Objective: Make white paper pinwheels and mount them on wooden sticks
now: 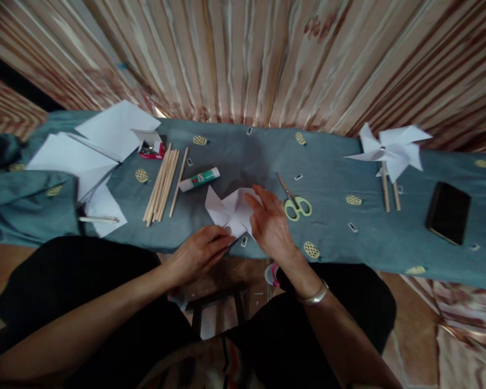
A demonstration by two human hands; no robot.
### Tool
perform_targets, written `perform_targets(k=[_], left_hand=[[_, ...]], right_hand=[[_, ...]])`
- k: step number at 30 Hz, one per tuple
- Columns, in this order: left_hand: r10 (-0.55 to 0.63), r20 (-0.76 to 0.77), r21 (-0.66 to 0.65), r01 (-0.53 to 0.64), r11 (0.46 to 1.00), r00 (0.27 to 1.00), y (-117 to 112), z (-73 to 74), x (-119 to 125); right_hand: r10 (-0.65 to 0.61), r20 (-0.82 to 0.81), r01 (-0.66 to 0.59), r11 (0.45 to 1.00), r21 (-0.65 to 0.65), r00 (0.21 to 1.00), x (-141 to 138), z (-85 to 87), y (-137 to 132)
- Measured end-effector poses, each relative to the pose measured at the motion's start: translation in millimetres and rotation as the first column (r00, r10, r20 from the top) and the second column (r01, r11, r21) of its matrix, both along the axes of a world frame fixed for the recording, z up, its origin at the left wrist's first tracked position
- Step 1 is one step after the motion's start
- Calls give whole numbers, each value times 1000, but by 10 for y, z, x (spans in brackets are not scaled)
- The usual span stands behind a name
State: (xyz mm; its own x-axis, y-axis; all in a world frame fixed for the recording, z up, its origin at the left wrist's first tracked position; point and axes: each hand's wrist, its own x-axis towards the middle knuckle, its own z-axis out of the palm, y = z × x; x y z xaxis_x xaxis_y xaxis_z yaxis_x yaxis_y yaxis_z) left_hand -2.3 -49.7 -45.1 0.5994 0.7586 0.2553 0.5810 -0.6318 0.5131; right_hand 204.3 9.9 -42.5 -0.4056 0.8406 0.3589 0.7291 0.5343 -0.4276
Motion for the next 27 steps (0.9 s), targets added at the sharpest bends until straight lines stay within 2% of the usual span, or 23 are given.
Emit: perform_targets(k=[6,10,13,18,22,27], left_hand=[[16,-74,85,-9,996,997,99,55,-135],[65,-99,115,-54,992,993,209,112,-283],[69,-91,117,-58,991,994,234,138,-321],[4,-55,159,4,987,998,130,135,-172],[-90,-111,130,105,986,990,64,114,-27],[-91,-136,139,110,984,987,48,90,20]], right_hand=[[-45,7,45,995,-89,999,162,-1,232],[-177,14,176,964,-201,984,279,113,181],[-227,16,222,930,-292,974,331,188,101],[-198,7,185,904,-386,980,321,236,7],[-179,41,180,898,-402,983,311,274,-41],[-171,121,205,894,-398,978,351,299,-66]])
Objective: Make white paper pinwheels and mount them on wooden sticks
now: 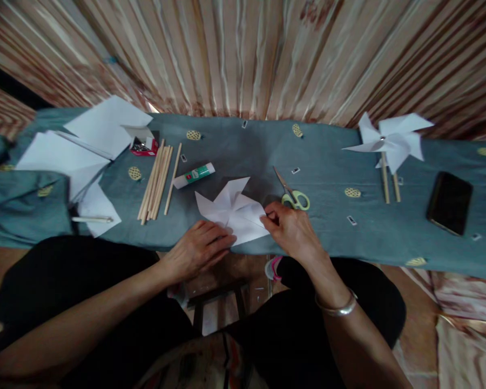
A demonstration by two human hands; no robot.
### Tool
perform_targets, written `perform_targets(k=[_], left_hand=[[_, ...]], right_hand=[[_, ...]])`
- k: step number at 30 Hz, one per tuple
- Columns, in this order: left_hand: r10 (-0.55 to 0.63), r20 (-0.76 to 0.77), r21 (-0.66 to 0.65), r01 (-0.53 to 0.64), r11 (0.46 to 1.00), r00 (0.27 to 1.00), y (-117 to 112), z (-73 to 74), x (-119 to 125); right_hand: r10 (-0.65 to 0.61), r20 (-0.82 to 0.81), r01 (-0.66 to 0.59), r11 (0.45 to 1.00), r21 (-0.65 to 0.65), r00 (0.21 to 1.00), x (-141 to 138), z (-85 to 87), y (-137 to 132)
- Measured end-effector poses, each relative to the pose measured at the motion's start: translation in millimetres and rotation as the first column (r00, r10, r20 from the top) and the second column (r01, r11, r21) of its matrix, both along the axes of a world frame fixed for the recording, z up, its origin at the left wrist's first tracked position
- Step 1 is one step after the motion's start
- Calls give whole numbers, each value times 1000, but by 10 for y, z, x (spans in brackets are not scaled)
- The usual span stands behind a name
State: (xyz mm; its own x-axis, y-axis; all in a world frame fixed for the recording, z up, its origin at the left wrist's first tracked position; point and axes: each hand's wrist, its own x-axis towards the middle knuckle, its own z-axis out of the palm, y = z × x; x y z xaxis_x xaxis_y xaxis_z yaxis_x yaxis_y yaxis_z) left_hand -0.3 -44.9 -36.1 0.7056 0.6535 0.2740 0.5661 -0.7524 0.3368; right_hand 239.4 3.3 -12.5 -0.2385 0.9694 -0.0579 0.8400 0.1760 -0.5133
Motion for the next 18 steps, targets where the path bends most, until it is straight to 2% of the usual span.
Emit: perform_targets(k=[4,8,14,18], left_hand=[[22,48,12,-22,1000,999,-18,-25,-23],[66,93,-15,-65,998,993,-19,-41,-43],[68,127,-13,-67,998,990,-14,-22,-57],[43,134,-1,-43,999,990,-19,-3,-57]], right_hand=[[9,-32,-8,1000,27,999,51,-10,6],[98,-186,-88,994,63,978,153,-18,27],[212,-404,-256,965,-56,890,282,-1,61],[202,-509,-295,949,-108,837,235,8,64]])
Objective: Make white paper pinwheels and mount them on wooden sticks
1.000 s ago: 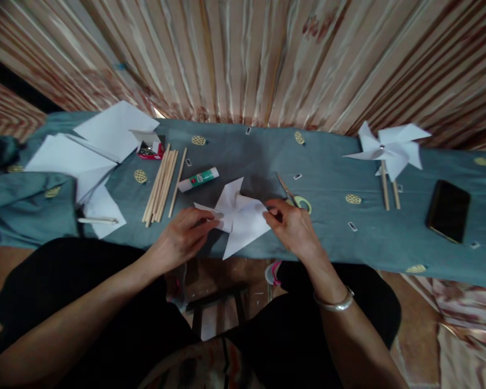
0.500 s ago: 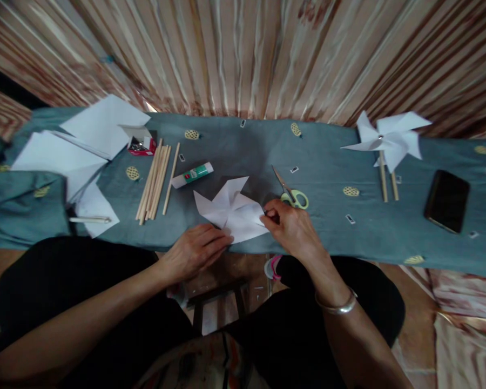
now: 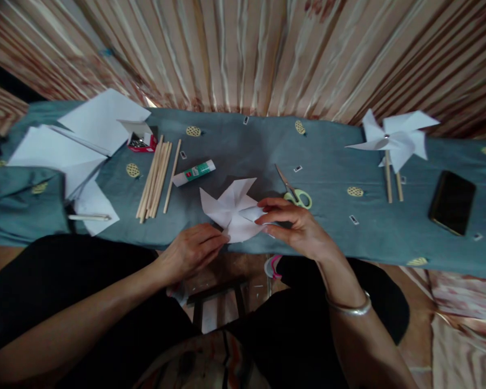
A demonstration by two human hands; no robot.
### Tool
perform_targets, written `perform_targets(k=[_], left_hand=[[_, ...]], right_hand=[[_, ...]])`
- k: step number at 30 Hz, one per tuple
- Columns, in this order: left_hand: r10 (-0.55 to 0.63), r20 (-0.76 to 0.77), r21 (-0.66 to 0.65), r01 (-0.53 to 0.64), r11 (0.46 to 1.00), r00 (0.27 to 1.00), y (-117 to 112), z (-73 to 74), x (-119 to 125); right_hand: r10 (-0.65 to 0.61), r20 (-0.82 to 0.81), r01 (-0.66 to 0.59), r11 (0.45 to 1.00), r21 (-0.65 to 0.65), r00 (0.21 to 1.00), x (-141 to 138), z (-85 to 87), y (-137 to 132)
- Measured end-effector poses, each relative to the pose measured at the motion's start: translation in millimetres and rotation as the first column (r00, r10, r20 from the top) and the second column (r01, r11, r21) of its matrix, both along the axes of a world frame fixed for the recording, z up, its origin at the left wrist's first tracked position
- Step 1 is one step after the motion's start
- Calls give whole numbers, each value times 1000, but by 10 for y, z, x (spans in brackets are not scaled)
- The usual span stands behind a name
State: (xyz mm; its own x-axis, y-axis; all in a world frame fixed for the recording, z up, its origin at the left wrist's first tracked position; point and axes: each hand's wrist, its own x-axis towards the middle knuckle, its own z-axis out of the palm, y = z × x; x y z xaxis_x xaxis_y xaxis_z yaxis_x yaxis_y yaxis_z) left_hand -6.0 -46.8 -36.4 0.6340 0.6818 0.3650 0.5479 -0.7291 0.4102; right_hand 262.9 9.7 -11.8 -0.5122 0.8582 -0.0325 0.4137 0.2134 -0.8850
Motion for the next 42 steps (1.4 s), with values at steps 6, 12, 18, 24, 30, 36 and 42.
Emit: perform_targets(k=[6,12,18,24,30,36,42], left_hand=[[-20,-19,-11,20,1000,1000,-3,15,11],[-17,-31,-9,17,1000,999,-6,17,15],[-19,-44,-10,19,1000,999,-7,32,4],[-37,-82,-7,36,999,996,-23,18,5],[-28,-68,-42,25,999,997,-46,5,22],[-22,-43,-40,20,999,999,-37,-4,28],[-40,-133,-38,35,999,990,-21,-12,50]], right_hand=[[-52,-48,52,999,0,997,-103,-25,-2],[-23,30,23,1000,-6,999,-169,-8,-5],[-7,15,7,998,-62,1000,-173,5,18],[-74,-6,74,997,-23,997,-231,-84,14],[-152,101,121,958,260,983,-407,-184,-65],[-241,230,127,898,421,943,-518,-166,-159],[-267,278,122,887,446,923,-554,-179,-189]])
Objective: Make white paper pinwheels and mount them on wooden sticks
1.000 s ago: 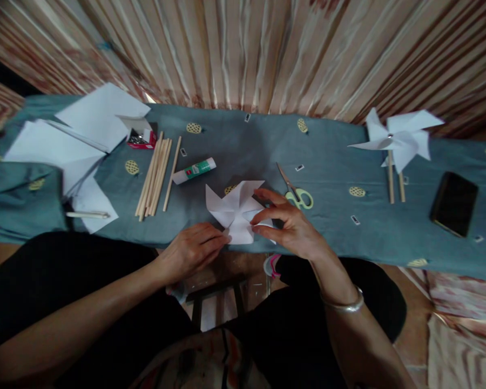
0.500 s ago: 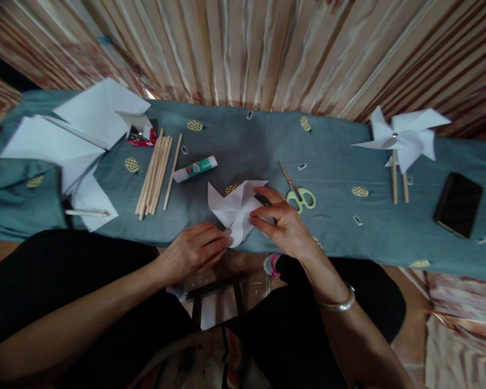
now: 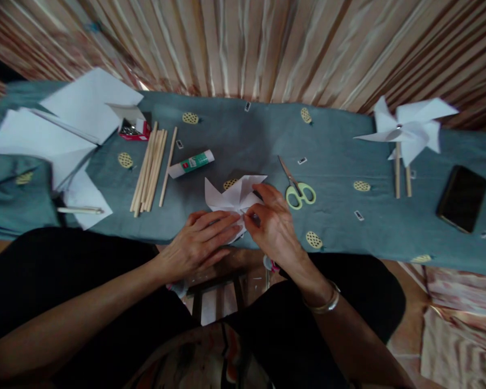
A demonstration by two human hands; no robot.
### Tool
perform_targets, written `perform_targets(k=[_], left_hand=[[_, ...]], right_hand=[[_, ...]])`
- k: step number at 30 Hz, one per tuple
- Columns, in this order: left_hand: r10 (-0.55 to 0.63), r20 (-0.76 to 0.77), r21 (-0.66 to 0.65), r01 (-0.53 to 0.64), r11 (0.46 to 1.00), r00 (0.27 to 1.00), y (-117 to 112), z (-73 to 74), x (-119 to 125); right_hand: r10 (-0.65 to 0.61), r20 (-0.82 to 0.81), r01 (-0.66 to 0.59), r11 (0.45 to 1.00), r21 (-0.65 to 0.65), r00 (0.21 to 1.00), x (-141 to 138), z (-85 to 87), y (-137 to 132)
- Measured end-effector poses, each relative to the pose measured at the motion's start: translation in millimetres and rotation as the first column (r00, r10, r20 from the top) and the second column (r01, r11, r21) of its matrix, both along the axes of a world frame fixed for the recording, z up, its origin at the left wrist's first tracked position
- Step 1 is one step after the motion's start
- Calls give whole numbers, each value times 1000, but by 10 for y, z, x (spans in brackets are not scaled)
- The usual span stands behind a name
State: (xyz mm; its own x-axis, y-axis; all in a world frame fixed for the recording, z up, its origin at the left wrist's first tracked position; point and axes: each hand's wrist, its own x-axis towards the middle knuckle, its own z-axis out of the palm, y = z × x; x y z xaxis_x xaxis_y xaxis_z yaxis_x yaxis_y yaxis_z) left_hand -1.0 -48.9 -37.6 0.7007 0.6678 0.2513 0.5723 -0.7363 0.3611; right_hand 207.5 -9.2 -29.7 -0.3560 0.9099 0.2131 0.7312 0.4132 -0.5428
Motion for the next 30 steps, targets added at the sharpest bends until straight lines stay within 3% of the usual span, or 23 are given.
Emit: perform_targets(k=[30], left_hand=[[3,7,-53,-2,999,1000,10,-56,30]], right_hand=[[-19,15,19,1000,5,1000,-11,-23,3]])
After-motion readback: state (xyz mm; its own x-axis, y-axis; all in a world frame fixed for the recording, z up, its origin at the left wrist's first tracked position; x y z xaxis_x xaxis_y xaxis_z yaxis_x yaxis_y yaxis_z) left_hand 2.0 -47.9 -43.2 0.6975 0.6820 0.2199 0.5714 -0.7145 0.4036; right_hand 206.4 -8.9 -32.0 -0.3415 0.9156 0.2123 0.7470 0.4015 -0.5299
